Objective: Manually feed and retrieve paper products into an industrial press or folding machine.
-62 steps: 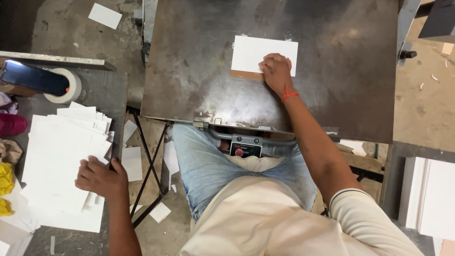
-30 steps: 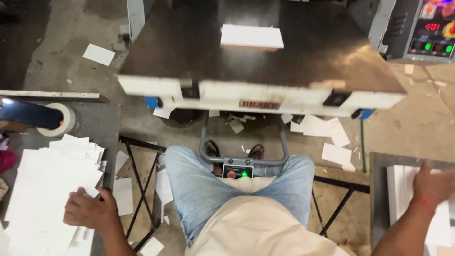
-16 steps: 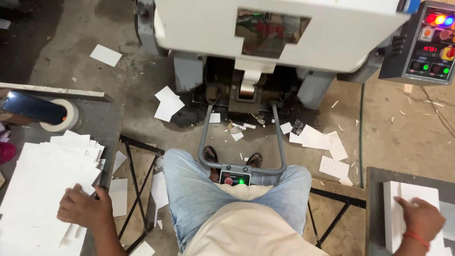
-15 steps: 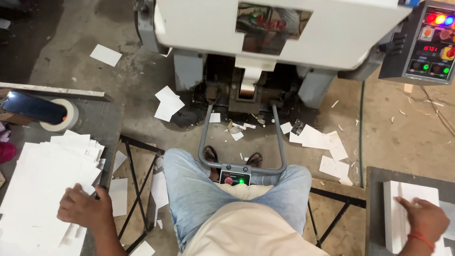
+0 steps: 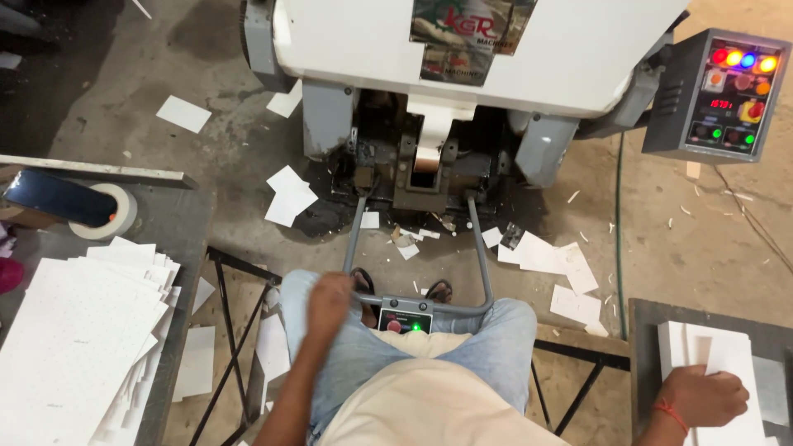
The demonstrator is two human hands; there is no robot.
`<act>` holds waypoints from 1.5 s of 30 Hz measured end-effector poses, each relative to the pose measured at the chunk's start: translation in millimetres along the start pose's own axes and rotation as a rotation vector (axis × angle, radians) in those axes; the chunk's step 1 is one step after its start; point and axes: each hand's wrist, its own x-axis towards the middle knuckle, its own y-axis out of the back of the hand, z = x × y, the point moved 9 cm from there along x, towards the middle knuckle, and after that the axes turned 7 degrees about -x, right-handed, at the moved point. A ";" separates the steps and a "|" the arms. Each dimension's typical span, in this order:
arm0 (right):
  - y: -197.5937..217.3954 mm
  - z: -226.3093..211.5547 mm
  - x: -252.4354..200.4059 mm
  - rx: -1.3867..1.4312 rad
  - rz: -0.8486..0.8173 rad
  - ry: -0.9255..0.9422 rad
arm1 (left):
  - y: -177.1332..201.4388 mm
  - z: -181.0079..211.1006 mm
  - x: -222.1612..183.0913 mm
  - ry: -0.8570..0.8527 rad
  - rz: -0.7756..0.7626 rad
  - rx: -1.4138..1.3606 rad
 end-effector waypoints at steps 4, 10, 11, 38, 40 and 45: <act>14.1 2.0 2.4 0.014 -0.053 0.007 | -56.0 85.0 3.0 -0.263 -0.136 -0.058; 30.2 47.9 -23.9 -0.165 -0.103 -0.038 | -91.0 100.6 4.8 -0.317 -0.361 -0.214; 31.2 47.0 -18.0 -0.090 -0.221 -0.011 | -98.3 91.5 9.6 -0.197 -0.453 -0.147; 212.9 -399.4 -12.0 1.136 -0.004 0.466 | -93.5 11.1 246.5 0.248 0.143 -0.510; 207.9 -423.1 -25.9 1.166 -0.045 0.457 | -51.8 -1.7 209.8 0.165 0.204 -0.532; 199.2 -499.9 -85.2 1.044 -0.360 0.850 | 162.6 -165.3 61.6 0.208 0.585 -0.217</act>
